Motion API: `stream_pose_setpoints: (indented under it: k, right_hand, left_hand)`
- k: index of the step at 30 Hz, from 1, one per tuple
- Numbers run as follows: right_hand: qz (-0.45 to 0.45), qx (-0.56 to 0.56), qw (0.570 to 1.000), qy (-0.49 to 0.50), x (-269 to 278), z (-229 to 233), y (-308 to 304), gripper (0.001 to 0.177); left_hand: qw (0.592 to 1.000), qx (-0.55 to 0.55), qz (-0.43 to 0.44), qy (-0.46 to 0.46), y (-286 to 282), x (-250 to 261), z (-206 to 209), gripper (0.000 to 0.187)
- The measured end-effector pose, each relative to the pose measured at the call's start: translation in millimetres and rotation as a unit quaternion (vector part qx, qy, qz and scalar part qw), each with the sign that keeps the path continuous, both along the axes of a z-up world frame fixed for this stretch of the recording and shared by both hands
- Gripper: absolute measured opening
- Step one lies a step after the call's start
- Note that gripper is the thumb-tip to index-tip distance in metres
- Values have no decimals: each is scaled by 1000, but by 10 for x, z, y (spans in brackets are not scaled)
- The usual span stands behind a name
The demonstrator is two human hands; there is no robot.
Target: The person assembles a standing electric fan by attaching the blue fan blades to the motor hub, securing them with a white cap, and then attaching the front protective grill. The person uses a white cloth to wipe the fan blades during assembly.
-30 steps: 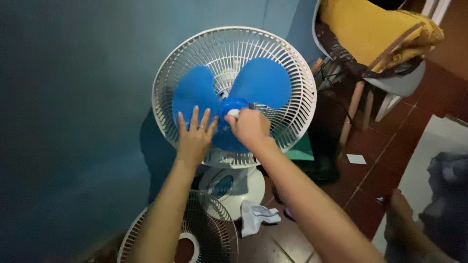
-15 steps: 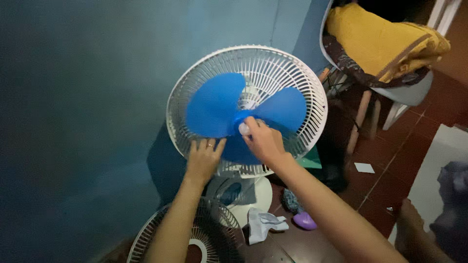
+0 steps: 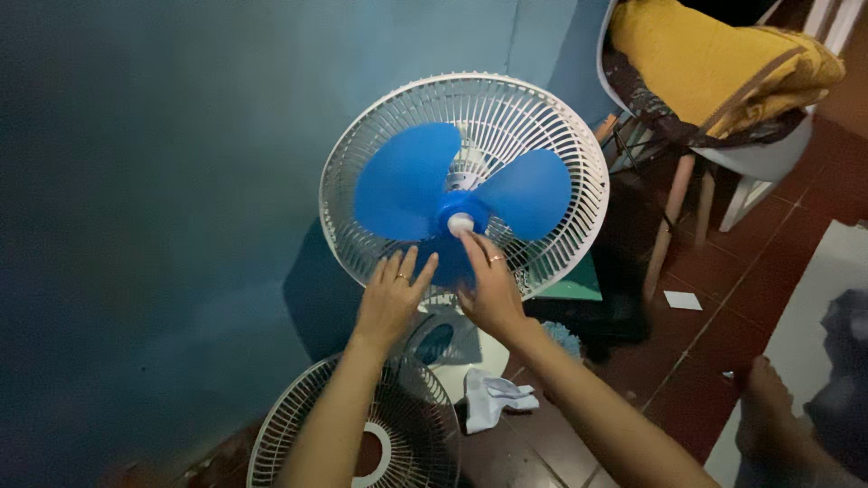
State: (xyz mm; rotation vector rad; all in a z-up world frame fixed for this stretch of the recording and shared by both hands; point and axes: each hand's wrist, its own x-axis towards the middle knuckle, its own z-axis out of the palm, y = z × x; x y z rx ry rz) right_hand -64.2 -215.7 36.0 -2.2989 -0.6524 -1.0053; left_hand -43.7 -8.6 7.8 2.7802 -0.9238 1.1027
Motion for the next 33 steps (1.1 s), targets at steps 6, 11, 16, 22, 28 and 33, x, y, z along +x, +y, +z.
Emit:
stream_pose_setpoints:
  k: [6,11,16,22,28,33]
  right_hand:
    - [83,586,661,462,454,-107,168,68]
    - [267,739,397,474,975,-318,261,67]
    - [270,787,346,433,1345,-616,221,60]
    - [208,736,450,460,1492,-503,-36,63]
    - [131,697,515,481,1494,-352,-177,60]
    - [26,602,634,485,1403,-134,-270,56]
  left_hand:
    - [993,-26,23,-111,-89,172,151,58]
    - [992,0,41,-119,-89,519,373,56]
    - [990,26,18,-137,-203,810,543,56]
    - [988,36,-5,-147,-377,1073,591,55]
    - [987,55,29,-146,-512,1077,557,58]
    - [989,48,46,-132,-614,1026,573,60]
